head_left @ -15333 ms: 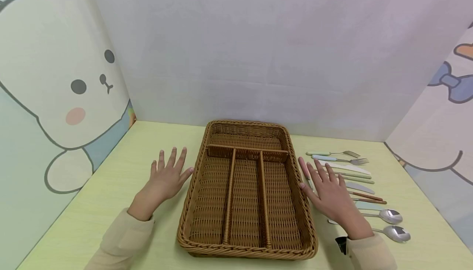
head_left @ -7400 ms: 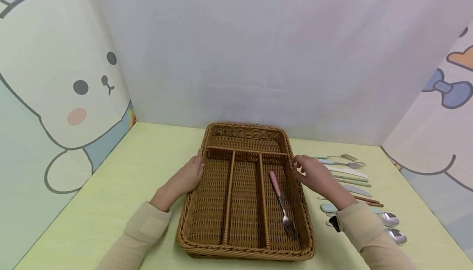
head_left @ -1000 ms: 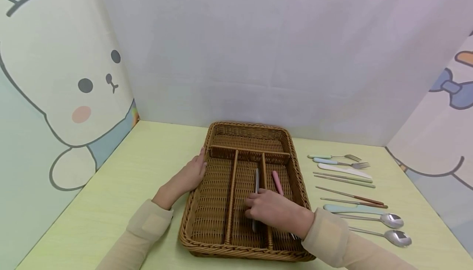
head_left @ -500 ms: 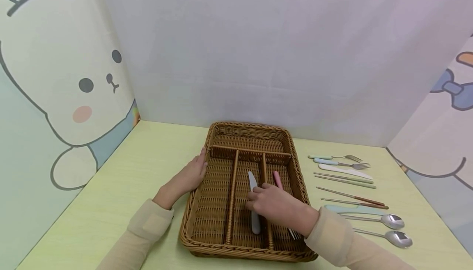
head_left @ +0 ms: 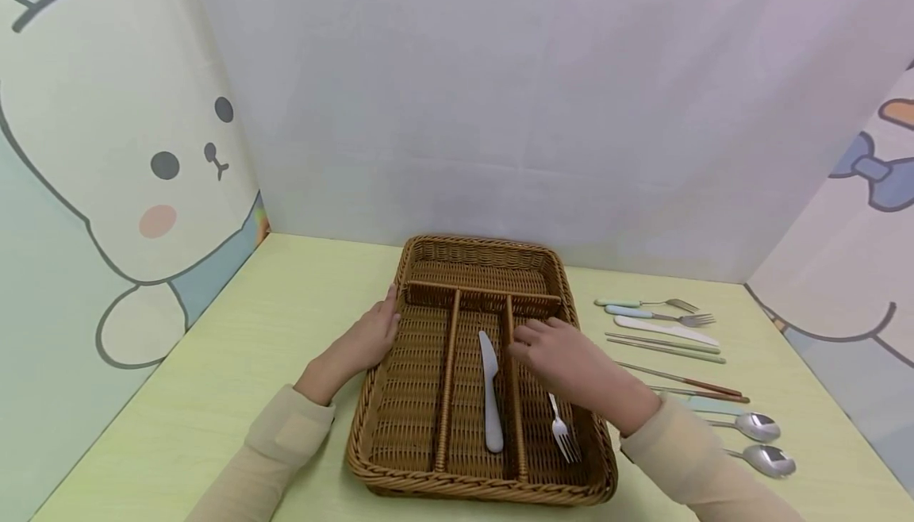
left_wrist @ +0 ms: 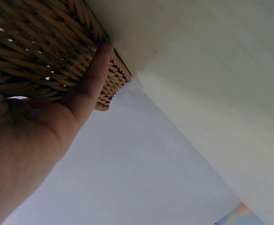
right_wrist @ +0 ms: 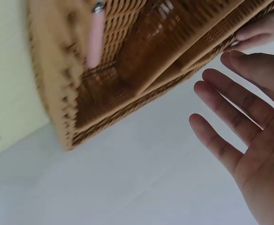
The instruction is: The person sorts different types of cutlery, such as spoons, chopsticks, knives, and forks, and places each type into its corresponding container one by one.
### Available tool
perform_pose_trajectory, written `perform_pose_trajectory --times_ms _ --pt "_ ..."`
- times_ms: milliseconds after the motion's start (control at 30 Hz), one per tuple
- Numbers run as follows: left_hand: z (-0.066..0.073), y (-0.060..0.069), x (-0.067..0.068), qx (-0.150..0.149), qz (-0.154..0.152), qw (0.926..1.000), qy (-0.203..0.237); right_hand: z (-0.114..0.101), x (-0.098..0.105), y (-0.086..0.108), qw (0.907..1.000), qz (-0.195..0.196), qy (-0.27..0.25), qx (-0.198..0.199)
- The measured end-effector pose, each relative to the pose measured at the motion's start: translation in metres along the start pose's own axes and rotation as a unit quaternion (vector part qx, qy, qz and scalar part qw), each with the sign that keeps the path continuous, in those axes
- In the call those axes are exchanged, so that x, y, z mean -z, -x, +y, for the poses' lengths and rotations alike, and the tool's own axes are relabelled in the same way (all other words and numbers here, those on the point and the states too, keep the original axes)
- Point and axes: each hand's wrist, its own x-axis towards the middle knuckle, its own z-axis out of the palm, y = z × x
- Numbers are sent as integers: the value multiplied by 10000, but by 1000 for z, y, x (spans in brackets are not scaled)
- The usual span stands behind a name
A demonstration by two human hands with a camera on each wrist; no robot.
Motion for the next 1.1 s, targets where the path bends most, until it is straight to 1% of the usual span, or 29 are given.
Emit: perform_pose_trajectory --times_ms 100,267,433,567,767,1000,1100 --pt "0 0 0 20 -10 10000 23 11 -2 8 9994 90 -161 -277" --pt "0 0 0 36 -19 10000 61 29 -8 26 9968 184 -131 -763" --pt "0 0 0 32 -33 10000 88 43 -19 46 9924 147 -160 -1210" --pt "0 0 0 21 -25 10000 59 52 -29 62 9885 -9 -243 -1495" --pt "-1 0 -1 32 10 10000 -14 65 -46 89 9794 -262 -577 -1916" --pt "0 0 0 -1 4 10000 26 78 -60 119 9626 -638 -1038 -2419" --pt "1 0 0 -1 11 10000 17 82 -65 129 9584 -732 -1109 -2528"
